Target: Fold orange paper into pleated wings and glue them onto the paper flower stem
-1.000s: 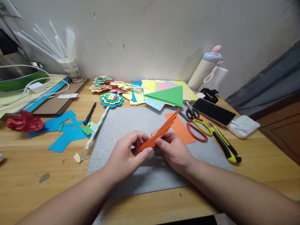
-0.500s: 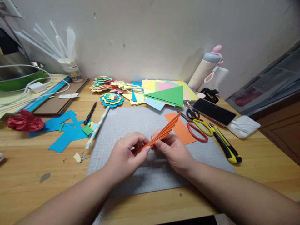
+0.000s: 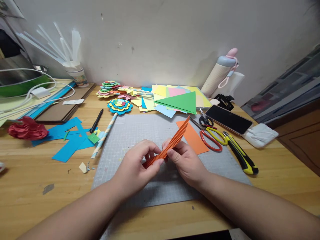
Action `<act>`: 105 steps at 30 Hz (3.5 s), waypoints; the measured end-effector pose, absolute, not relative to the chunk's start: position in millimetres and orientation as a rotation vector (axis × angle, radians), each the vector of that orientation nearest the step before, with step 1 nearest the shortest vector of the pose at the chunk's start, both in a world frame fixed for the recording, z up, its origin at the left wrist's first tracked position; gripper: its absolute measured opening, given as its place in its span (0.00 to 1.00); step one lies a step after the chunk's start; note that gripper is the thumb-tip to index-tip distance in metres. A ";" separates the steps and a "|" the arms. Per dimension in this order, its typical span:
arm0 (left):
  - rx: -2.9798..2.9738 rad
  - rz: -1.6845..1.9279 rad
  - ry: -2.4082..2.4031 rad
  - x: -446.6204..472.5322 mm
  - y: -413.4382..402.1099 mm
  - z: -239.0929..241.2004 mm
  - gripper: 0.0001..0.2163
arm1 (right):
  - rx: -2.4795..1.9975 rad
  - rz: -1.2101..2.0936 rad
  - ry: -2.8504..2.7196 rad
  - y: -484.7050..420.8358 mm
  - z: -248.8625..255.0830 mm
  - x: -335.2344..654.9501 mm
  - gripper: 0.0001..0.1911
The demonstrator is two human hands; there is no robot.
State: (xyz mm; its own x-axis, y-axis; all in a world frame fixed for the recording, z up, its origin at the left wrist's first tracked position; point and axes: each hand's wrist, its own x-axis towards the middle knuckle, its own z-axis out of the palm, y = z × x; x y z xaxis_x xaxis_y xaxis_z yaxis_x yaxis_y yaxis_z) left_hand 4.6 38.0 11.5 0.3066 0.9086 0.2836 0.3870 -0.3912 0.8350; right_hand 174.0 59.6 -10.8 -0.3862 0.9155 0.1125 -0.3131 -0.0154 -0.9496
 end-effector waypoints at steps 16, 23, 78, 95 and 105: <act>2.064 1.044 1.045 2.7 38.9 14.8 0.02 | -0.698 1.589 -1.315 58.1 -5.5 172.6 0.07; 2.181 1.044 1.015 1.7 39.5 14.2 0.03 | -0.768 1.683 -1.292 58.4 -11.4 175.7 0.10; 1.084 1.121 0.777 12.1 39.5 5.2 0.09 | -0.555 2.056 -0.808 51.0 -3.3 168.8 0.15; 1.827 1.204 1.031 7.6 35.3 7.2 0.12 | -0.695 2.080 -0.754 56.9 -2.2 168.7 0.10; 1.005 0.779 0.948 7.2 50.6 3.5 0.11 | -0.924 1.949 -1.154 63.0 -10.0 172.4 0.13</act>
